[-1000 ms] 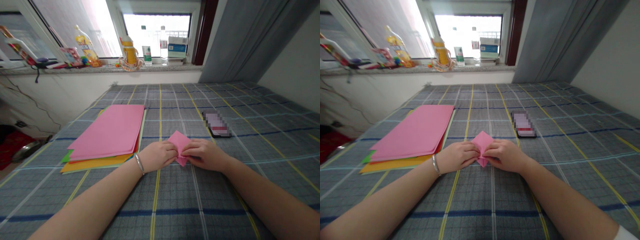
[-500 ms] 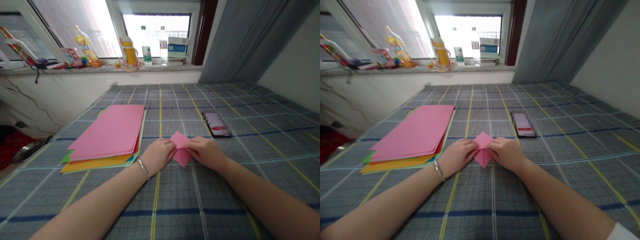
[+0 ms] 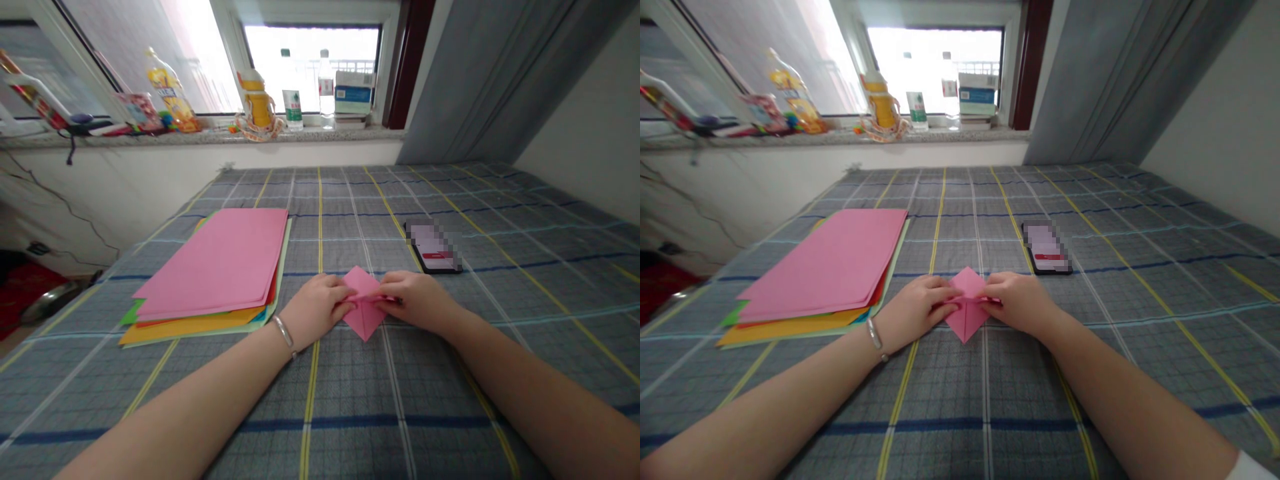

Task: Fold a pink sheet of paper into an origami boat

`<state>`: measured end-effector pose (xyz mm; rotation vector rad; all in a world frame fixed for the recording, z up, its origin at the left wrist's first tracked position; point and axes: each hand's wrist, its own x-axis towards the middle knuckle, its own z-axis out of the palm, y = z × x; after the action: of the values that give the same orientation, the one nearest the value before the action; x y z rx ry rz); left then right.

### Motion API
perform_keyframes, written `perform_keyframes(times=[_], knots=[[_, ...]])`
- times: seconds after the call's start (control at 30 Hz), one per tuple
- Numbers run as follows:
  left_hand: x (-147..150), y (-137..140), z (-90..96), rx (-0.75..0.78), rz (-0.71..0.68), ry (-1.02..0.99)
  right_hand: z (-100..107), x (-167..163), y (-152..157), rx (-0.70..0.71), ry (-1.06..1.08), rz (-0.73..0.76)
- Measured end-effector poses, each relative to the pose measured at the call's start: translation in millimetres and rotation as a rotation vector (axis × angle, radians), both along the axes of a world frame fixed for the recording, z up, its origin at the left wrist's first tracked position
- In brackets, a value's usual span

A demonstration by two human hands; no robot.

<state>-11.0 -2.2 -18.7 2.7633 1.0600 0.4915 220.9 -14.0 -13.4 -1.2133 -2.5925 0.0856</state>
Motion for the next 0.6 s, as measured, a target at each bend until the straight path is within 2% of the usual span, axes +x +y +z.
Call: perform_keyframes(times=[0.2,0.47,0.6], knots=[[8,-1,-3.7,0.074,0.015,0.023,-5,-11,-4,0.123,-0.01,-0.032],[15,0,-6.1,0.043,0.073,0.002,-9,-14,-3,0.141,0.039,-0.031],[16,4,-9.6,0.04,0.076,0.013,-8,-14,-2,0.089,-0.001,-0.059]])
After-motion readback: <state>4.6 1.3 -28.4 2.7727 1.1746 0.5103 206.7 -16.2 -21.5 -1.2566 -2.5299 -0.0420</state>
